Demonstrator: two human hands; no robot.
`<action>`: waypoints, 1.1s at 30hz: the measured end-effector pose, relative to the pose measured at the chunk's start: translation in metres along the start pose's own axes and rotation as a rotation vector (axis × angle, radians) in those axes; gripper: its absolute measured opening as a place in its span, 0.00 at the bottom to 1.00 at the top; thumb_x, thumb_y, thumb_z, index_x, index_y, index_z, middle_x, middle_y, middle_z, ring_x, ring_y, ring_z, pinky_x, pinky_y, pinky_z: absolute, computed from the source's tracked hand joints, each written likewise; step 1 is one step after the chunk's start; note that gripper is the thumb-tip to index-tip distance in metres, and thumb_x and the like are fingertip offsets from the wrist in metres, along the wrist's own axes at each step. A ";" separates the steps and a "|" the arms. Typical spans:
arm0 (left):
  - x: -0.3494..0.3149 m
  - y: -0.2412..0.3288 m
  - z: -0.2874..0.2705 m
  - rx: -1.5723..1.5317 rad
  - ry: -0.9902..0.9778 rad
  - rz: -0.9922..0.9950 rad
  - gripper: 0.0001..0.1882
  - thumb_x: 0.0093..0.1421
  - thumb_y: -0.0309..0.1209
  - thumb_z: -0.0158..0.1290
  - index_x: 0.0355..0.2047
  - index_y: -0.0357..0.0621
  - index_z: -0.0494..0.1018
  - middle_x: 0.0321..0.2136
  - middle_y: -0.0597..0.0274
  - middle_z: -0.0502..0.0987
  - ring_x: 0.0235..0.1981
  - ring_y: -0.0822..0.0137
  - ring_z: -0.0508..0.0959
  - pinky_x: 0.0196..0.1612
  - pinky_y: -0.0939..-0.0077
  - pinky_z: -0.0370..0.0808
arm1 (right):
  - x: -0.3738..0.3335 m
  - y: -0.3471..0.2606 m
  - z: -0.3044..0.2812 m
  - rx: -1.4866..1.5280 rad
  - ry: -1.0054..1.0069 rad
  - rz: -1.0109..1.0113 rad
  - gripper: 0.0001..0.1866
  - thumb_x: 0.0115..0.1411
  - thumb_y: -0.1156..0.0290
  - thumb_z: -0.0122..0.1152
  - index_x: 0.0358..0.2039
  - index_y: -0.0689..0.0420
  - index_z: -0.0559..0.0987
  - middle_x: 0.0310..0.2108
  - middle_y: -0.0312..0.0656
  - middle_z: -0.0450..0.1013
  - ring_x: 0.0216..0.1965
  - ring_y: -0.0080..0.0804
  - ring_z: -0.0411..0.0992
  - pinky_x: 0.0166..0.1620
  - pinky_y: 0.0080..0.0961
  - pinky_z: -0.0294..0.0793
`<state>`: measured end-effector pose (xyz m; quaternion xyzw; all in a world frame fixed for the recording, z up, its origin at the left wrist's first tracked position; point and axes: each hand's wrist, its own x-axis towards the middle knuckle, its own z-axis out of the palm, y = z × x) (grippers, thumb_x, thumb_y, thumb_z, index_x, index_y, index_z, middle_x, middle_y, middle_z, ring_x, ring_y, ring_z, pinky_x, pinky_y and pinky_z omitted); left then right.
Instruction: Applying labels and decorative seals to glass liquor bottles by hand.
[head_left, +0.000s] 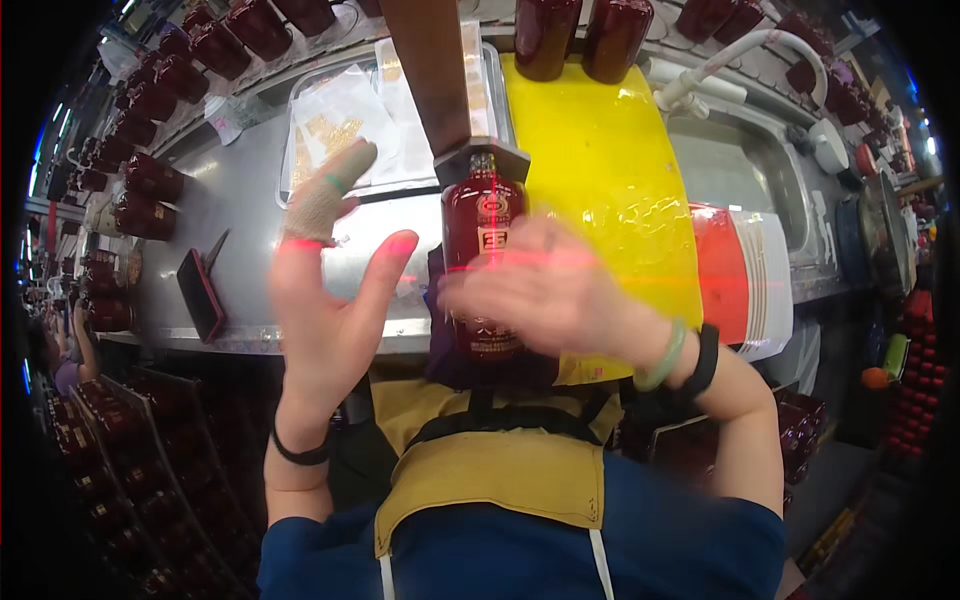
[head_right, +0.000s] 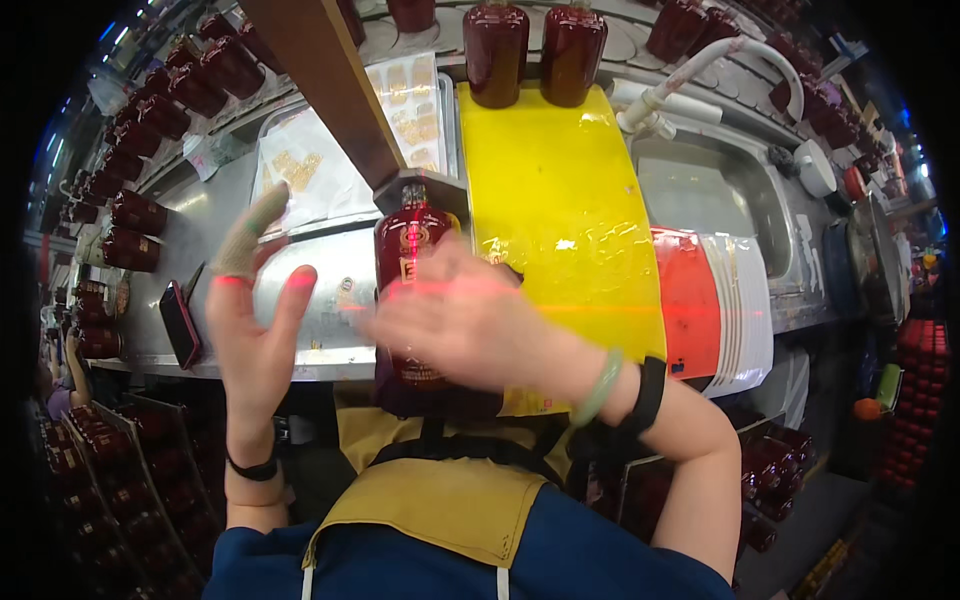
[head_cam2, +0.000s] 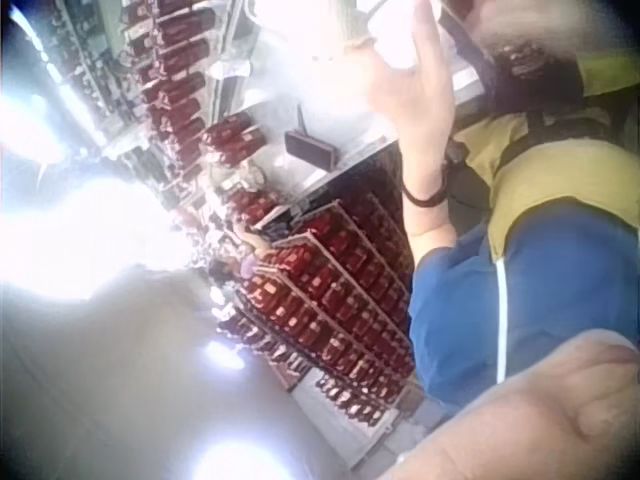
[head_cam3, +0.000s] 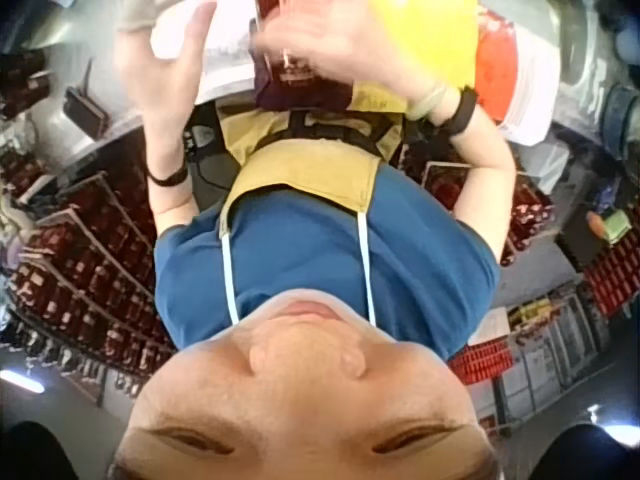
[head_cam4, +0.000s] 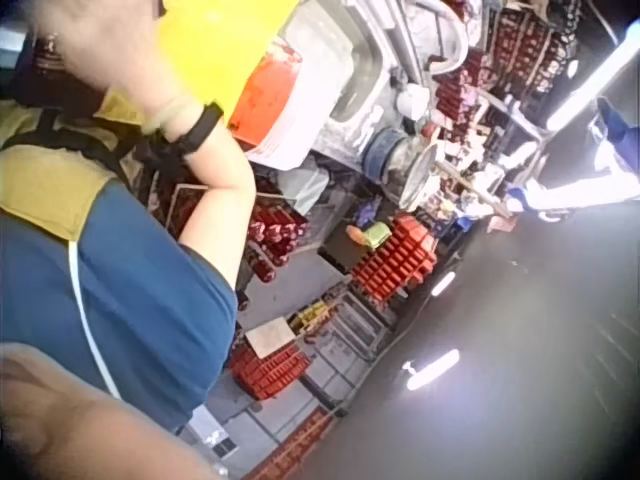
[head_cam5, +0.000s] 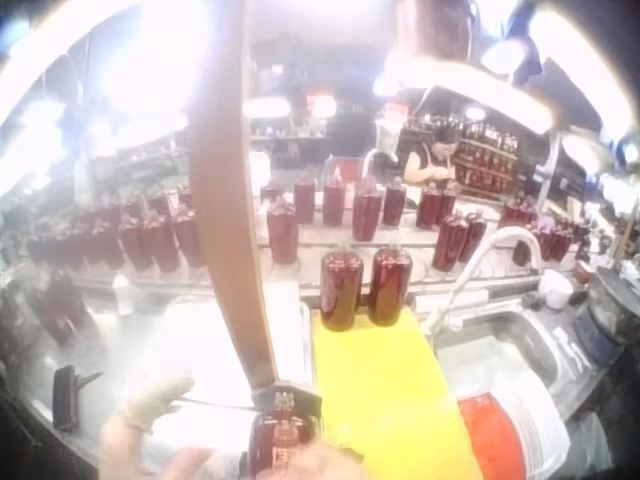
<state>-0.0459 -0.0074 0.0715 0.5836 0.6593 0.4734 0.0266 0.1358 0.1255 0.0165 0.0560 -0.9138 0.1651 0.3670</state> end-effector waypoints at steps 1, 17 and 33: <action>-0.011 -0.005 0.004 -0.105 -0.038 -0.161 0.29 0.61 0.25 0.59 0.62 0.34 0.65 0.60 0.51 0.70 0.62 0.59 0.70 0.61 0.64 0.68 | 0.013 0.019 -0.005 -0.075 -0.041 0.102 0.13 0.51 0.71 0.64 0.39 0.49 0.81 0.32 0.32 0.77 0.31 0.34 0.70 0.40 0.32 0.70; -0.047 -0.012 0.073 -0.893 -0.079 -0.651 0.29 0.71 0.27 0.48 0.68 0.31 0.51 0.61 0.50 0.67 0.57 0.67 0.73 0.59 0.69 0.71 | -0.002 0.016 0.001 0.346 0.527 0.907 0.15 0.59 0.78 0.66 0.47 0.60 0.76 0.27 0.37 0.74 0.27 0.25 0.72 0.34 0.21 0.73; -0.041 -0.020 0.070 -0.858 -0.159 -0.716 0.33 0.70 0.29 0.47 0.71 0.35 0.47 0.65 0.50 0.63 0.64 0.62 0.67 0.65 0.64 0.65 | -0.019 0.014 -0.004 0.152 0.425 0.970 0.10 0.61 0.78 0.62 0.43 0.61 0.77 0.33 0.48 0.77 0.34 0.41 0.78 0.38 0.31 0.76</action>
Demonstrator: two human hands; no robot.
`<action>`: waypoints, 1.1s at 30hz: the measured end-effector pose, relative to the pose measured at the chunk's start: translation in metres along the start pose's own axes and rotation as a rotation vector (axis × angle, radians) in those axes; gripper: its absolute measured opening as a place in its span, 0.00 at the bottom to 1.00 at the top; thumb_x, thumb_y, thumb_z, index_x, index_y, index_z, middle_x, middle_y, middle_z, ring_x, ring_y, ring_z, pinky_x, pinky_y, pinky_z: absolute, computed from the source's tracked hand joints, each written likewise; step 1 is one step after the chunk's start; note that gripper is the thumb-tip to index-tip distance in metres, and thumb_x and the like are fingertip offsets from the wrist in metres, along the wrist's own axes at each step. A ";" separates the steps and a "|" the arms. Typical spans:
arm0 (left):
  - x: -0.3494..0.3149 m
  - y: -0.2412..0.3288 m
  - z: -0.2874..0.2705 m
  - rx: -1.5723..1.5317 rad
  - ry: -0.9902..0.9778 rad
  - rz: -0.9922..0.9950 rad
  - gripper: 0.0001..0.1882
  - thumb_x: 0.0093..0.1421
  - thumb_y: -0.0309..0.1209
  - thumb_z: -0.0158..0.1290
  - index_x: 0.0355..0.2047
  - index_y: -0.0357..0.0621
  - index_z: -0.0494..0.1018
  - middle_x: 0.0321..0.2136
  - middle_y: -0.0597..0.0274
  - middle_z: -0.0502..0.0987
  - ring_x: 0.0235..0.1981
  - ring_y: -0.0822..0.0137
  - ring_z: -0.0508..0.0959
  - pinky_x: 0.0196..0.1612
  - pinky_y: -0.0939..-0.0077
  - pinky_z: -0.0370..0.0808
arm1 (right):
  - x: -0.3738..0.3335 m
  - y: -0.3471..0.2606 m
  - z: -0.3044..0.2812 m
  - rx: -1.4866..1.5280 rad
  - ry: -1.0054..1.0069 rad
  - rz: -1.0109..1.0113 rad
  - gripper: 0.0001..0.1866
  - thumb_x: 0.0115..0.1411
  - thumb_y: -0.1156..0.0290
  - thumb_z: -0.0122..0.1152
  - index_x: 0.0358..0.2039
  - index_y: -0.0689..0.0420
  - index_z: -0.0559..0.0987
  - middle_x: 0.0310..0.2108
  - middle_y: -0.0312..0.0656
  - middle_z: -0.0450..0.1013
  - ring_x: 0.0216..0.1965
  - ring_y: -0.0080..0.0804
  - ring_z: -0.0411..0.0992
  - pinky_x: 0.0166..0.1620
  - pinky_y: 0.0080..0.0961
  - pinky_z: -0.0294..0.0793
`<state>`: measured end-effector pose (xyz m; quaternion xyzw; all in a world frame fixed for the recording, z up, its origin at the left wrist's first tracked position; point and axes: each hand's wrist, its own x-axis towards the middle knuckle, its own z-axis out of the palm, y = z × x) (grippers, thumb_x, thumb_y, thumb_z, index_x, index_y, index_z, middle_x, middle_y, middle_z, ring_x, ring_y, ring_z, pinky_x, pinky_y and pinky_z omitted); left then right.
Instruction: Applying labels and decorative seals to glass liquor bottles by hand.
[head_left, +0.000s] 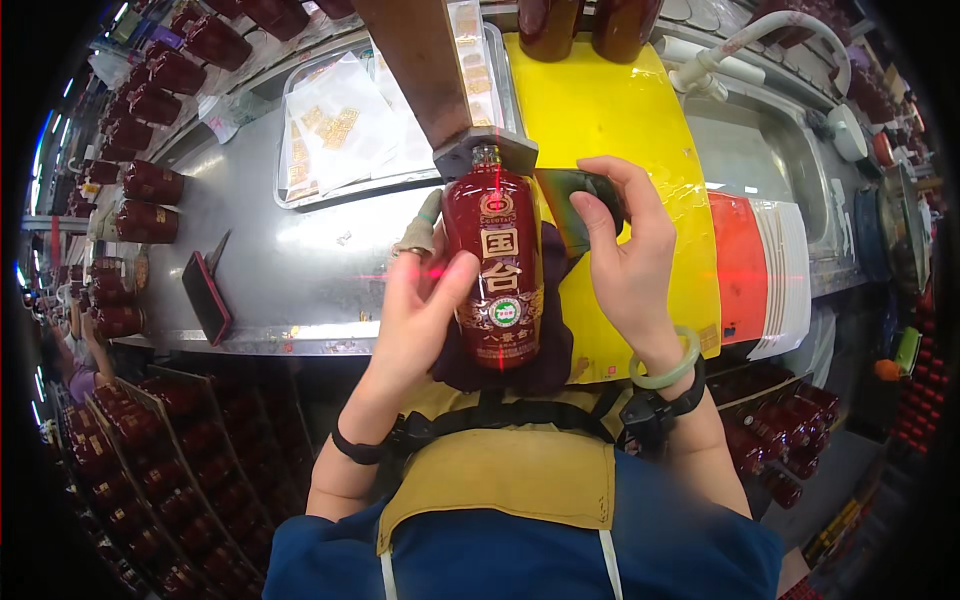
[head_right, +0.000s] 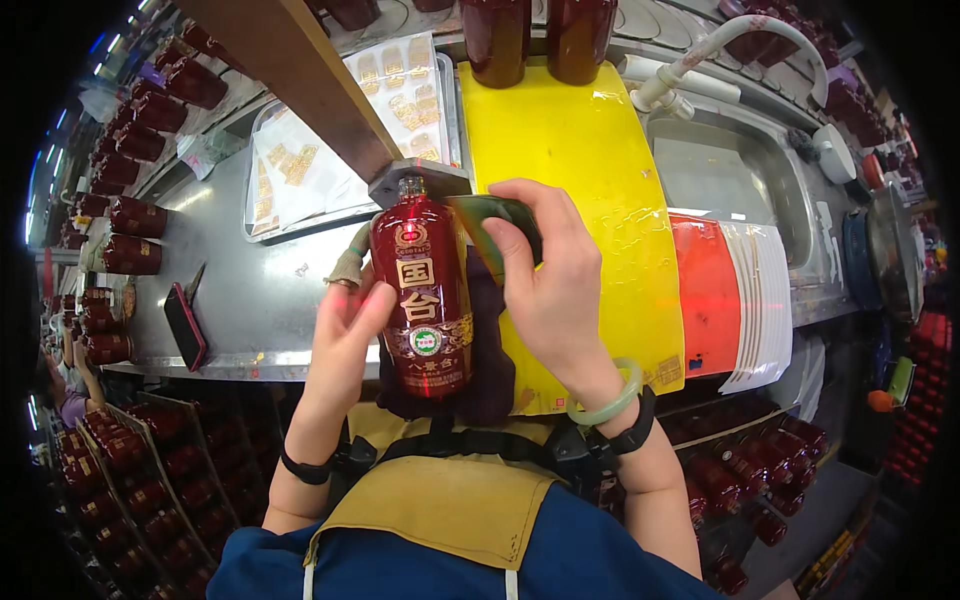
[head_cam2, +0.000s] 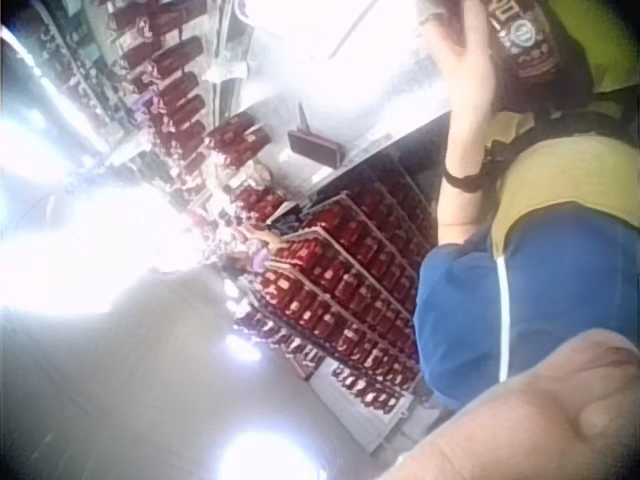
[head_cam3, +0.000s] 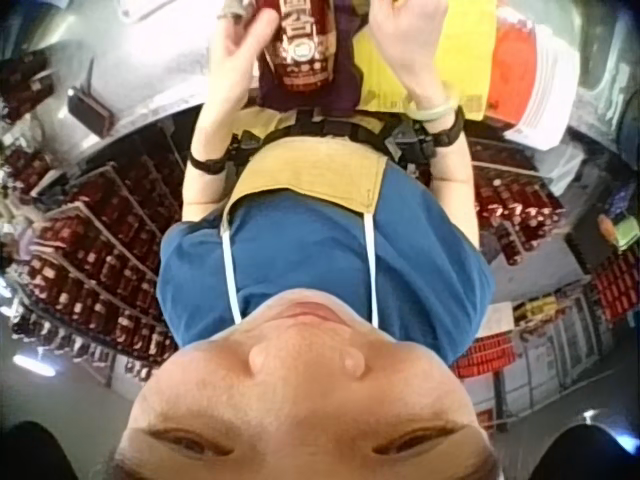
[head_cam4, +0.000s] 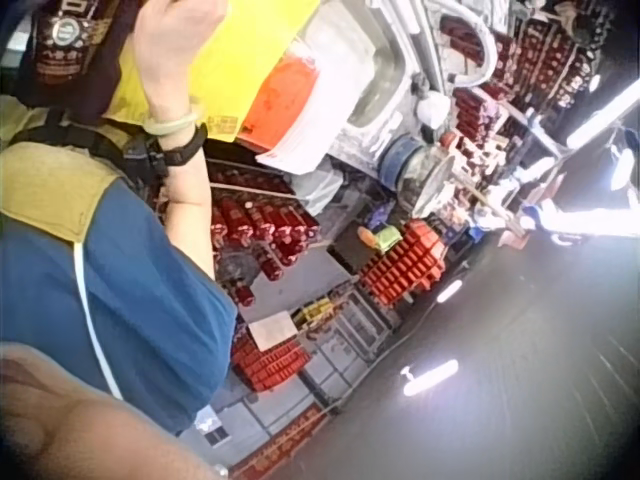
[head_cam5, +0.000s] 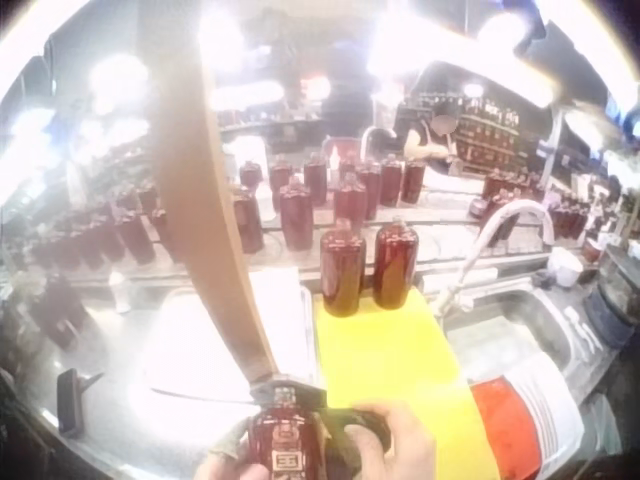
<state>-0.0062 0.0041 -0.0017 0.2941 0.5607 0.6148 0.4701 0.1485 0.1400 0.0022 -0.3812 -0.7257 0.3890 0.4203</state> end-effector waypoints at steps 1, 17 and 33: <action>-0.001 -0.003 -0.005 -0.111 -0.003 -0.045 0.33 0.72 0.34 0.45 0.71 0.36 0.47 0.66 0.50 0.63 0.64 0.62 0.68 0.65 0.64 0.64 | 0.005 -0.015 -0.004 -0.002 -0.122 -0.150 0.10 0.59 0.79 0.63 0.43 0.60 0.78 0.34 0.47 0.77 0.35 0.42 0.77 0.39 0.31 0.76; -0.045 -0.030 -0.026 0.255 0.006 0.220 0.64 0.54 0.81 0.16 0.72 0.37 0.45 0.68 0.42 0.59 0.68 0.50 0.61 0.70 0.53 0.52 | -0.036 -0.019 0.001 -0.199 -0.375 -0.771 0.18 0.48 0.70 0.67 0.42 0.51 0.82 0.35 0.32 0.78 0.31 0.26 0.74 0.36 0.25 0.72; -0.047 -0.042 -0.017 0.858 0.115 0.546 0.51 0.43 0.31 0.73 0.66 0.32 0.59 0.59 0.41 0.71 0.61 0.50 0.73 0.70 0.51 0.55 | -0.074 -0.011 -0.016 -0.132 -0.329 -0.758 0.15 0.45 0.75 0.66 0.36 0.48 0.85 0.36 0.30 0.80 0.33 0.26 0.70 0.38 0.26 0.66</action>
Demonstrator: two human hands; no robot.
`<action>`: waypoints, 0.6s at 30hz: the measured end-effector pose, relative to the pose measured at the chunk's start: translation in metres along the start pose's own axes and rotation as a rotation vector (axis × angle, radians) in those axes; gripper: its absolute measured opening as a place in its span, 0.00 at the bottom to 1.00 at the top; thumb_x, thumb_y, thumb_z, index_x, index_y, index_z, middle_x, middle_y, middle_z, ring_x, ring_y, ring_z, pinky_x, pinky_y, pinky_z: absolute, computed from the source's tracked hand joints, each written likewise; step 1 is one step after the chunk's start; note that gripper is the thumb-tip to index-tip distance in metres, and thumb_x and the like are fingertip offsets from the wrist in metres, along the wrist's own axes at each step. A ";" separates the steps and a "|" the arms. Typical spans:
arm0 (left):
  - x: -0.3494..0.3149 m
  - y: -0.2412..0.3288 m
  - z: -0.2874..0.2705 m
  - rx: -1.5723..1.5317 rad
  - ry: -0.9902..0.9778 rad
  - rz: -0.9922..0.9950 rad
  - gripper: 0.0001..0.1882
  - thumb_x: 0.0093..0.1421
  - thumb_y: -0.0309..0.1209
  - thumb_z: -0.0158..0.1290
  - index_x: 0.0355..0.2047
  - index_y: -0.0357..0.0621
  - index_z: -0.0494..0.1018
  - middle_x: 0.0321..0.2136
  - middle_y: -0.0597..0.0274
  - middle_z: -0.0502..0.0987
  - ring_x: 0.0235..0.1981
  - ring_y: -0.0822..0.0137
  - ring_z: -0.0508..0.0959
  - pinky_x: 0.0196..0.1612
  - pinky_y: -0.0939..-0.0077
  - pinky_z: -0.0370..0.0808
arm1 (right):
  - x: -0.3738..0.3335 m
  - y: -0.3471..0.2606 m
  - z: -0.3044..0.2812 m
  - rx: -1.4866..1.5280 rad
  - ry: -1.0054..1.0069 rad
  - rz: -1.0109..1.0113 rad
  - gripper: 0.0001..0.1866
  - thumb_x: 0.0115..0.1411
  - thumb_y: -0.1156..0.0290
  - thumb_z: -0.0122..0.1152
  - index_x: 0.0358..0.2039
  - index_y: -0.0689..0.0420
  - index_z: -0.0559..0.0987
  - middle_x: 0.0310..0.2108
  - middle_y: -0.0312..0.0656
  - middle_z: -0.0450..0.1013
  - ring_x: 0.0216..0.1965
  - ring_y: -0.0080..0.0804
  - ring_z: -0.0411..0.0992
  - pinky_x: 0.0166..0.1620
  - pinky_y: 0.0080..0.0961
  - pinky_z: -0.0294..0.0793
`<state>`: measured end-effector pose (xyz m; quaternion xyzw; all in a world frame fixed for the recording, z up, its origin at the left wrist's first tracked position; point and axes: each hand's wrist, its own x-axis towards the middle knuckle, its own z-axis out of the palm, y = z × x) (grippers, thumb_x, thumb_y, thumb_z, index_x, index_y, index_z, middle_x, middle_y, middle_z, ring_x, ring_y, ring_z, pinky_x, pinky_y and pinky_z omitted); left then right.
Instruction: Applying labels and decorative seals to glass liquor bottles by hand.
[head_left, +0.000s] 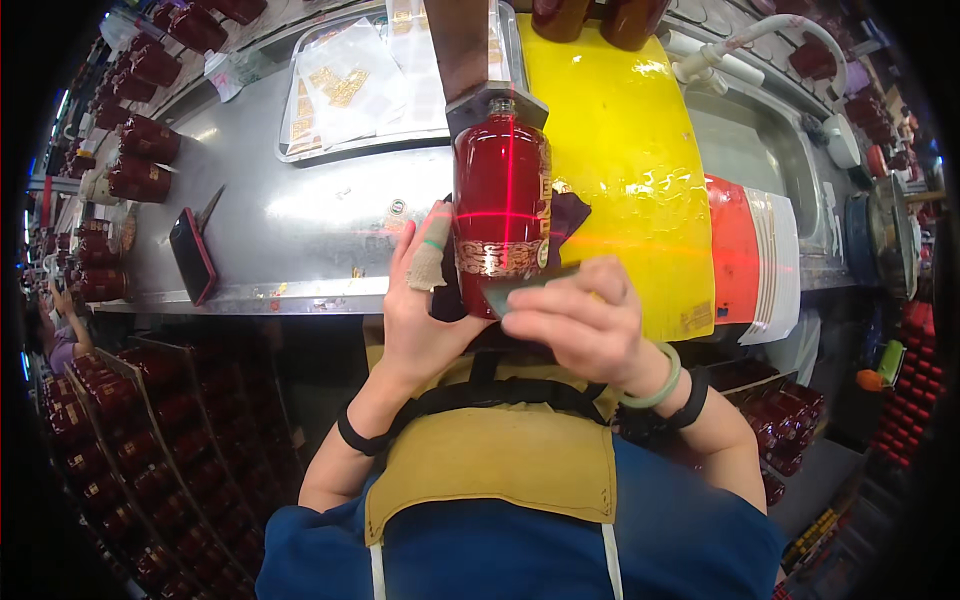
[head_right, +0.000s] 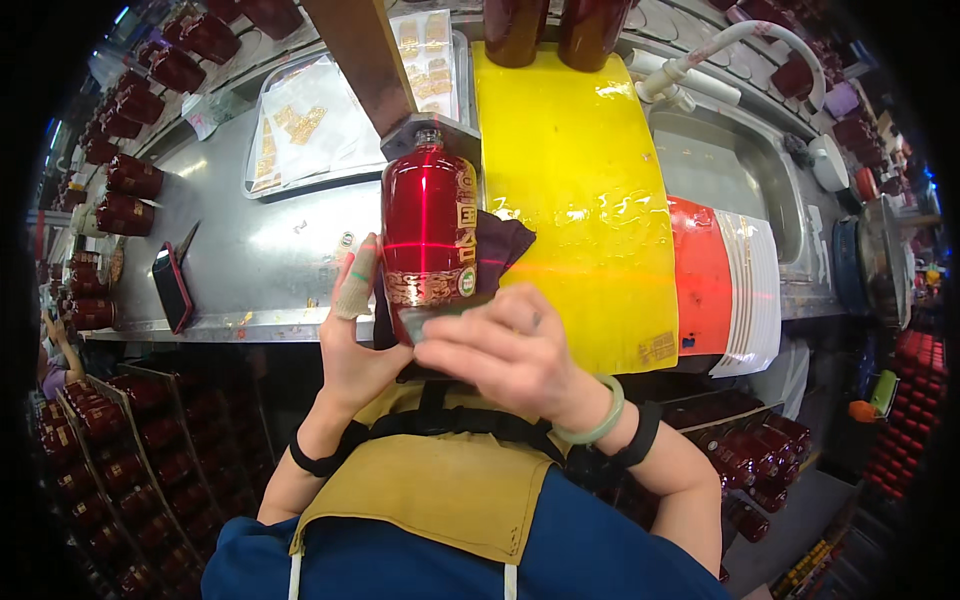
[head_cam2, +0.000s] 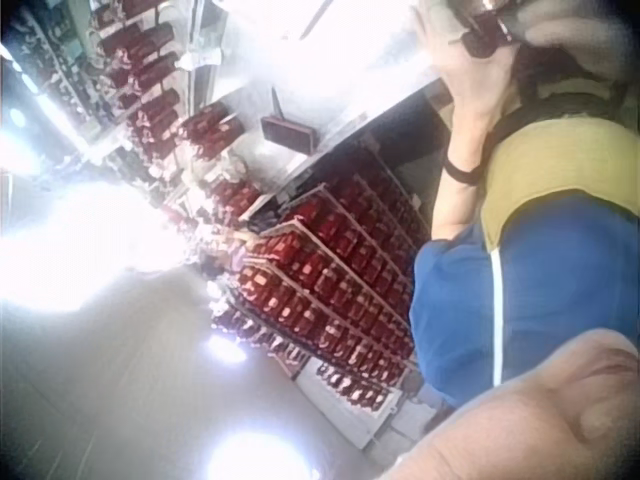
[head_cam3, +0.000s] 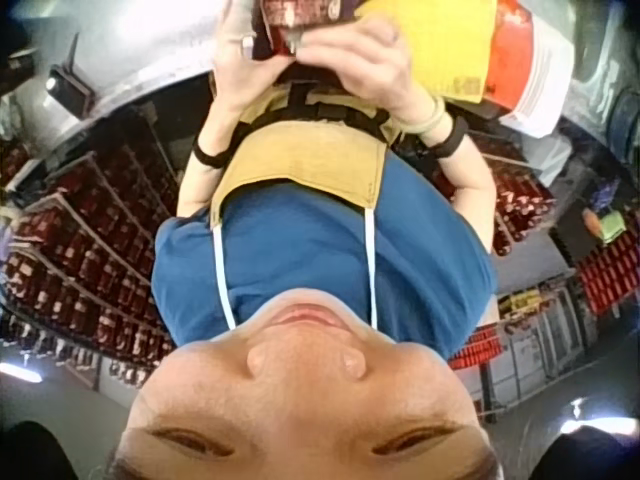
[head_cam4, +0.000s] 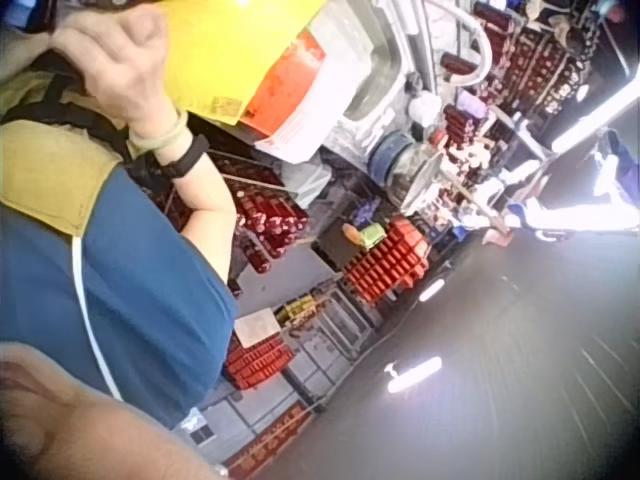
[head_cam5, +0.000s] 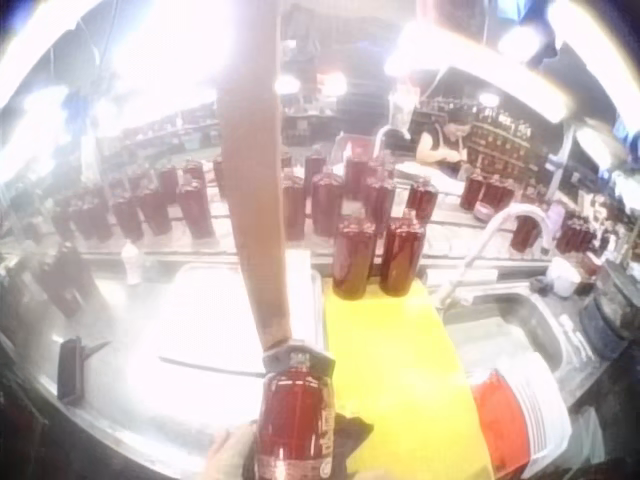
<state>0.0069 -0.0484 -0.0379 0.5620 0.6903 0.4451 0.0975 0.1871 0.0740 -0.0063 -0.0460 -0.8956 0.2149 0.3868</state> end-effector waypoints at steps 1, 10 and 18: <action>0.001 0.000 0.002 -0.002 0.001 0.000 0.51 0.43 0.31 0.73 0.66 0.32 0.59 0.59 0.41 0.71 0.61 0.50 0.73 0.70 0.51 0.55 | 0.002 -0.009 -0.004 0.006 -0.027 -0.016 0.14 0.46 0.76 0.65 0.35 0.48 0.85 0.37 0.29 0.81 0.33 0.25 0.71 0.38 0.26 0.66; 0.003 0.016 0.002 -0.051 0.006 -0.149 0.46 0.43 0.31 0.73 0.62 0.33 0.66 0.48 0.46 0.80 0.55 0.51 0.77 0.66 0.55 0.64 | 0.007 -0.012 -0.009 -0.056 -0.075 0.015 0.17 0.43 0.74 0.63 0.36 0.47 0.86 0.39 0.26 0.80 0.34 0.24 0.72 0.42 0.25 0.65; 0.005 0.022 0.005 0.142 0.082 0.054 0.51 0.43 0.35 0.74 0.64 0.26 0.62 0.55 0.41 0.75 0.57 0.44 0.75 0.65 0.50 0.65 | 0.029 -0.014 -0.009 -0.199 -0.143 0.017 0.18 0.47 0.69 0.64 0.41 0.55 0.83 0.35 0.31 0.76 0.31 0.29 0.68 0.37 0.27 0.68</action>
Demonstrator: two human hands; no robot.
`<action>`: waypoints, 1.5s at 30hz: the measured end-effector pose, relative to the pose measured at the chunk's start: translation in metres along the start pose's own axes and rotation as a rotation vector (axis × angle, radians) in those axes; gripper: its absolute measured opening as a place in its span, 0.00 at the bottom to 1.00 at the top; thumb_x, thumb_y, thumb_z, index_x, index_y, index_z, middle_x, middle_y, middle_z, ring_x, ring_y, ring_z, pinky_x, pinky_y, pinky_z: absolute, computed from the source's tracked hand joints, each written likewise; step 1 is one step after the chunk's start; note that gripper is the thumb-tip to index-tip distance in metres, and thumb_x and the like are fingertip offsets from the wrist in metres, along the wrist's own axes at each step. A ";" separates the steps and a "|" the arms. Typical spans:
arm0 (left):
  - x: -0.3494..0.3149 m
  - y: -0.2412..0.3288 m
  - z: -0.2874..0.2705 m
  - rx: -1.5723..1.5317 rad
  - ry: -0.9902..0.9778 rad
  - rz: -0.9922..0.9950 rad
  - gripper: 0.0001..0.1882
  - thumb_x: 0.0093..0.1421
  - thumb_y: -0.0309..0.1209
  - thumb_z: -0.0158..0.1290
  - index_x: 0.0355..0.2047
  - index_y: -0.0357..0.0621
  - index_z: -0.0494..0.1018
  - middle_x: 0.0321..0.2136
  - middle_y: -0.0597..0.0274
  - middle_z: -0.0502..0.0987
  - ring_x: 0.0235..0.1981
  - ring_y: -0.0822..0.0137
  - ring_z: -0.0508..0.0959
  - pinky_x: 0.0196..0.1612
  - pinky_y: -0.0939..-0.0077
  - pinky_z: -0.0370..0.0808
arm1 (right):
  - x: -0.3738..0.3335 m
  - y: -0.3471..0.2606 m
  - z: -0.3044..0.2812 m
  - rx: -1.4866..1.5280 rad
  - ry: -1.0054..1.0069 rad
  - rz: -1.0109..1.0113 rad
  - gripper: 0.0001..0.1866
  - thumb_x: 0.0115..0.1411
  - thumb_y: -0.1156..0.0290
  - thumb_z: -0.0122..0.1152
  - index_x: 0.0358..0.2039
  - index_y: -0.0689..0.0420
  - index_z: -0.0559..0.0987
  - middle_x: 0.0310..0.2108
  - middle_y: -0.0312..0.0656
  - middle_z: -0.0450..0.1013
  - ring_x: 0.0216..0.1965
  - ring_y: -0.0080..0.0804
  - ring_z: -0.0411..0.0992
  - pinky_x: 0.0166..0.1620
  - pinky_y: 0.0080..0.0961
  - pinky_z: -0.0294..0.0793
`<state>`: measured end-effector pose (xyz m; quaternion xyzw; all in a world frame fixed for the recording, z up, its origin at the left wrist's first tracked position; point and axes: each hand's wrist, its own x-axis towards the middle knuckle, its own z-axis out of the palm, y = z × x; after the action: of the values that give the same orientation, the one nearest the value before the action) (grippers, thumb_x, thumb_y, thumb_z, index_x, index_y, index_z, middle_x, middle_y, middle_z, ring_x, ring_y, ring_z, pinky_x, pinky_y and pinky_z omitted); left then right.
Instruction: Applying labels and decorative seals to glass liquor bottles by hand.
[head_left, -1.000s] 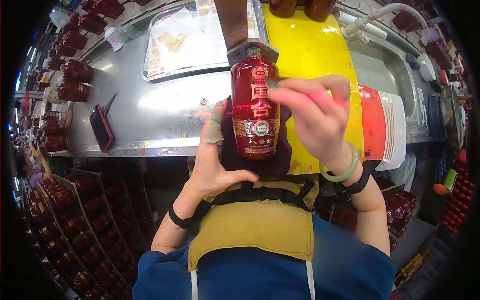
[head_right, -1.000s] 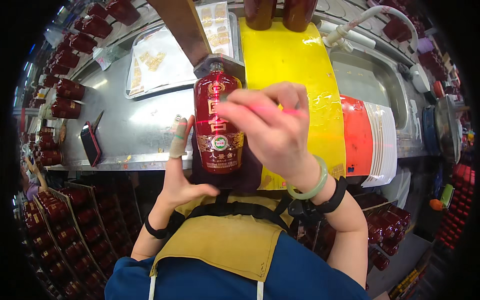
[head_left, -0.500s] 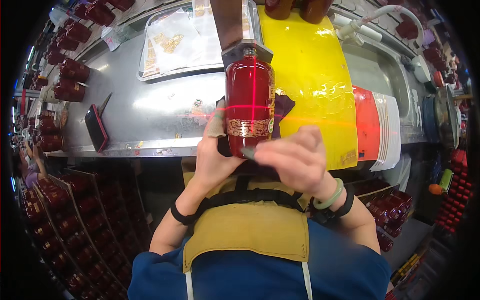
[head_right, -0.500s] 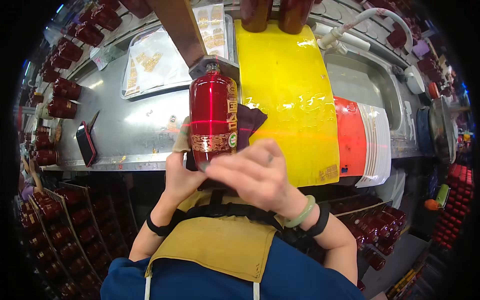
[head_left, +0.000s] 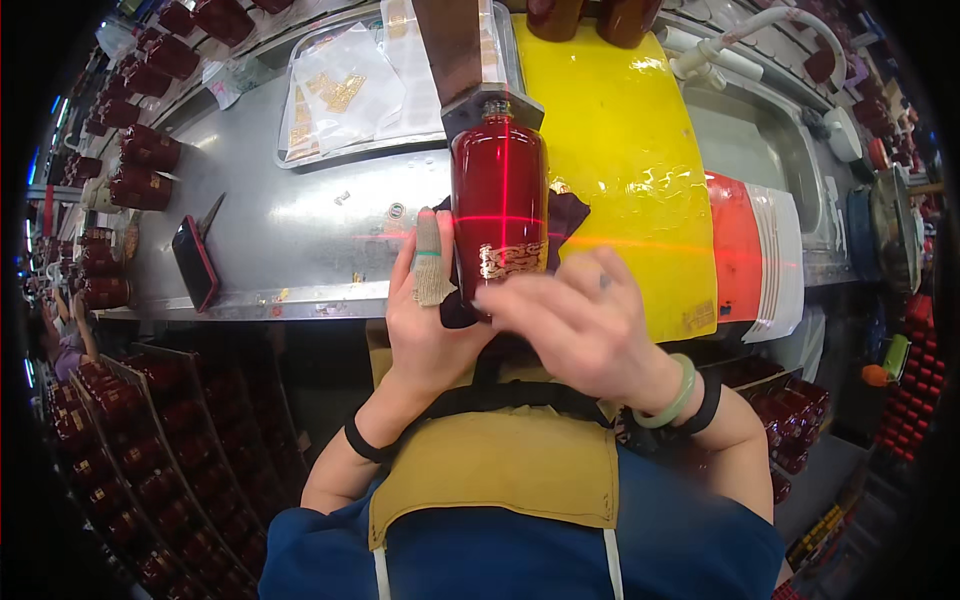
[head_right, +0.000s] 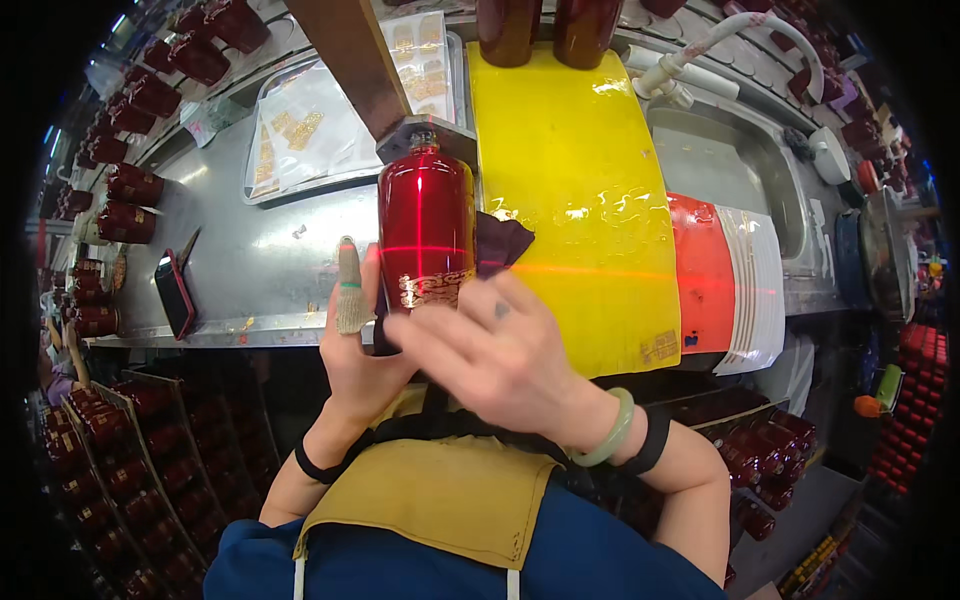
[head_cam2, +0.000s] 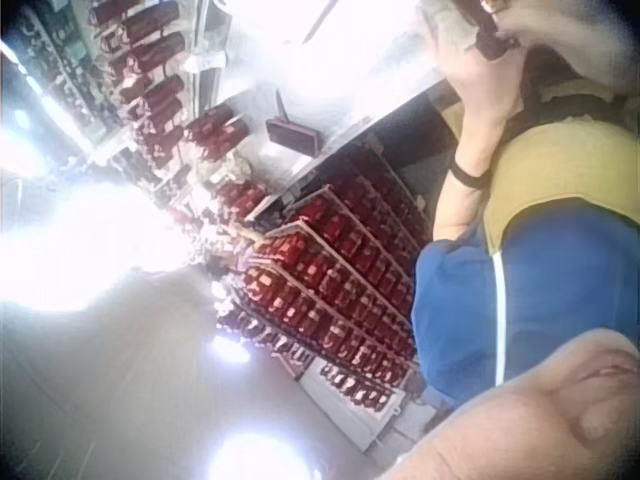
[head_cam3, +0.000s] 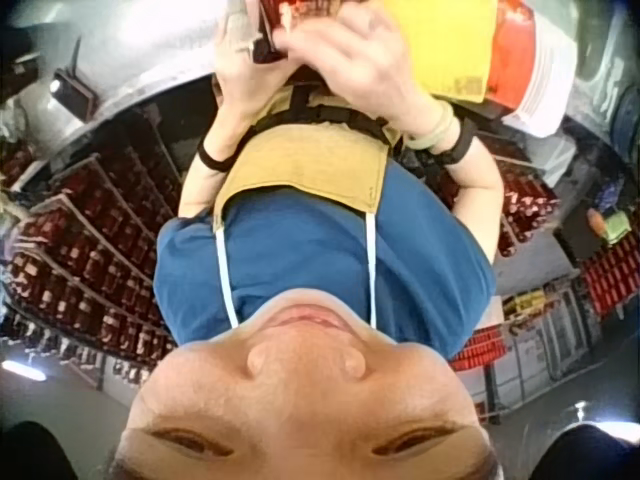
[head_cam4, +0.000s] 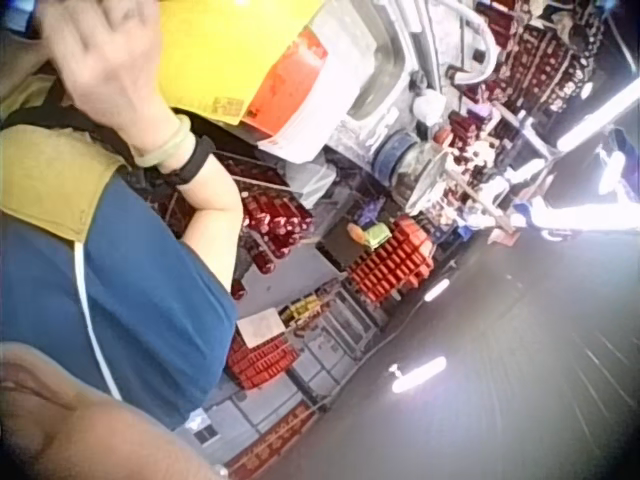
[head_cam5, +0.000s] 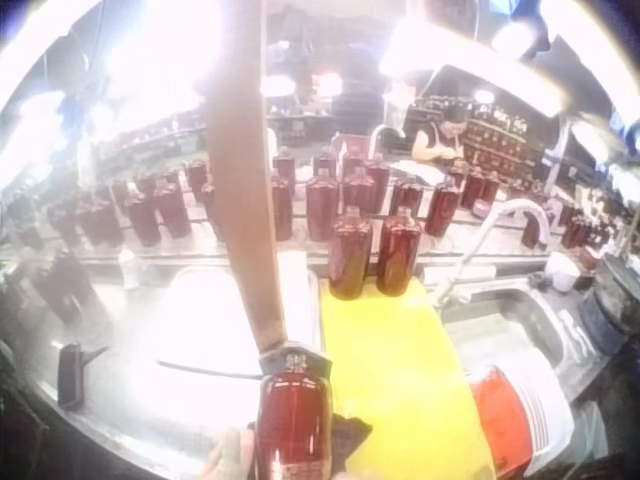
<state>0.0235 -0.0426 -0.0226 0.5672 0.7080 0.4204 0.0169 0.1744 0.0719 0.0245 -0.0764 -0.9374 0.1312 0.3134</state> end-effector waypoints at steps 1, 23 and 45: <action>-0.002 0.001 0.000 0.007 -0.012 -0.034 0.51 0.43 0.35 0.74 0.64 0.26 0.62 0.55 0.41 0.75 0.58 0.43 0.75 0.64 0.51 0.65 | 0.009 0.005 -0.001 -0.044 -0.007 0.046 0.18 0.49 0.69 0.64 0.42 0.55 0.82 0.35 0.32 0.75 0.31 0.30 0.68 0.38 0.28 0.68; -0.002 -0.010 -0.005 -0.287 -0.185 -0.157 0.60 0.45 0.30 0.74 0.70 0.29 0.46 0.65 0.38 0.62 0.64 0.48 0.67 0.66 0.62 0.64 | 0.001 0.053 0.015 -0.003 0.321 0.086 0.12 0.48 0.76 0.63 0.35 0.48 0.84 0.35 0.29 0.80 0.30 0.30 0.71 0.42 0.30 0.67; 0.011 -0.032 0.002 -0.359 -0.311 -0.294 0.42 0.45 0.32 0.73 0.58 0.32 0.67 0.49 0.49 0.78 0.53 0.57 0.77 0.58 0.64 0.71 | -0.033 0.019 0.011 0.225 0.223 -0.025 0.11 0.48 0.75 0.64 0.33 0.48 0.85 0.38 0.29 0.80 0.34 0.26 0.75 0.41 0.26 0.73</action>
<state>-0.0045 -0.0329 -0.0386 0.5040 0.6858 0.4401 0.2864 0.1952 0.0803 -0.0079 -0.0433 -0.8769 0.2225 0.4238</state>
